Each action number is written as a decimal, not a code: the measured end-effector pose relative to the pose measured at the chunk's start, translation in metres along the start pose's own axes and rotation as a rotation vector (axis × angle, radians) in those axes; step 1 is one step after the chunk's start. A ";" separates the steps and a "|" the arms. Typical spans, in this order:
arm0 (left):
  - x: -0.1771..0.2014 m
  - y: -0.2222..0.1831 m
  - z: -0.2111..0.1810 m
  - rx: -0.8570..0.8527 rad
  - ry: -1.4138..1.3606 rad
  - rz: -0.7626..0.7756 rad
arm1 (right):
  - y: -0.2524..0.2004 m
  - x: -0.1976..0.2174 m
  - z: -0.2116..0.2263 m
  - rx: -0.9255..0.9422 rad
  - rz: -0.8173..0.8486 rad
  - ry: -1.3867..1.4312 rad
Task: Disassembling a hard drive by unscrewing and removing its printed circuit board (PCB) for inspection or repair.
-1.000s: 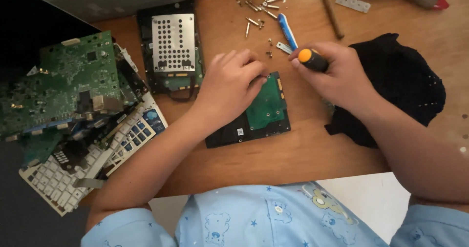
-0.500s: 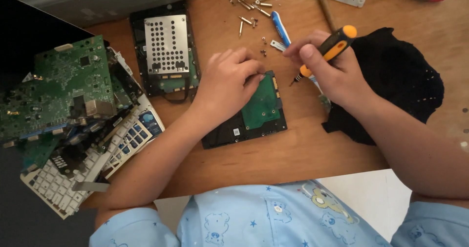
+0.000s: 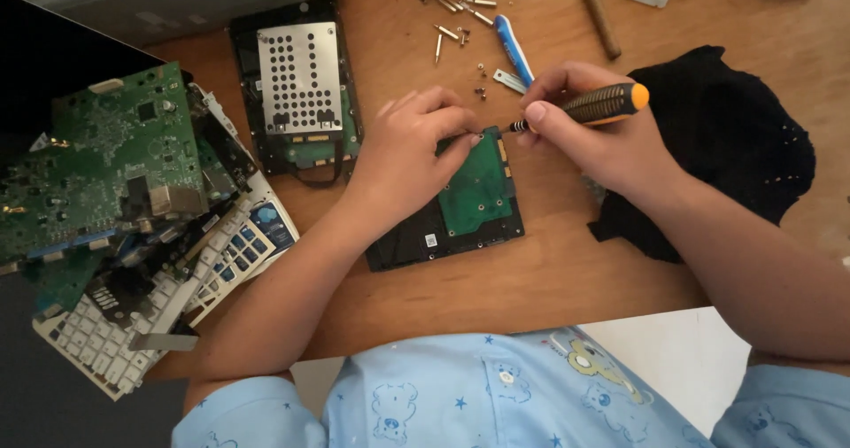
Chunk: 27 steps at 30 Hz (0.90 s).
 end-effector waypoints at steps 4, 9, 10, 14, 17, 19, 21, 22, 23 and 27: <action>-0.002 0.000 0.002 -0.001 0.007 0.001 | 0.000 0.001 -0.004 -0.028 -0.012 -0.008; -0.001 0.001 0.000 0.021 -0.017 0.007 | 0.001 -0.003 -0.006 -0.031 0.026 0.019; -0.001 0.001 0.001 0.021 -0.017 0.008 | 0.001 -0.003 -0.007 -0.032 0.026 0.020; -0.002 0.001 0.002 0.008 -0.016 0.012 | 0.000 -0.004 -0.005 -0.005 0.040 -0.004; -0.002 0.001 0.002 -0.005 -0.007 0.004 | 0.000 -0.005 -0.005 0.017 0.053 0.002; -0.002 0.000 0.002 -0.012 -0.008 -0.001 | 0.000 -0.006 -0.004 0.030 0.059 0.008; -0.002 -0.002 0.007 0.014 -0.024 -0.006 | -0.001 -0.006 -0.003 0.011 0.059 0.028; -0.001 -0.001 0.006 0.015 -0.025 -0.008 | -0.002 -0.007 -0.004 0.011 0.061 0.027; 0.000 -0.002 0.006 0.027 -0.036 -0.007 | -0.002 -0.007 -0.004 0.008 0.058 0.026; 0.004 -0.002 0.005 0.013 -0.034 -0.050 | -0.003 -0.008 0.000 0.049 0.048 -0.019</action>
Point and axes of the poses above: each hand's wrist, its own y-axis towards the middle knuckle, its own x-axis out of the back of the hand, z = x × y, the point moved 9 cm from there along y, towards the middle knuckle, and after that the axes turned 5 degrees about -x, right-handed, at the moved point
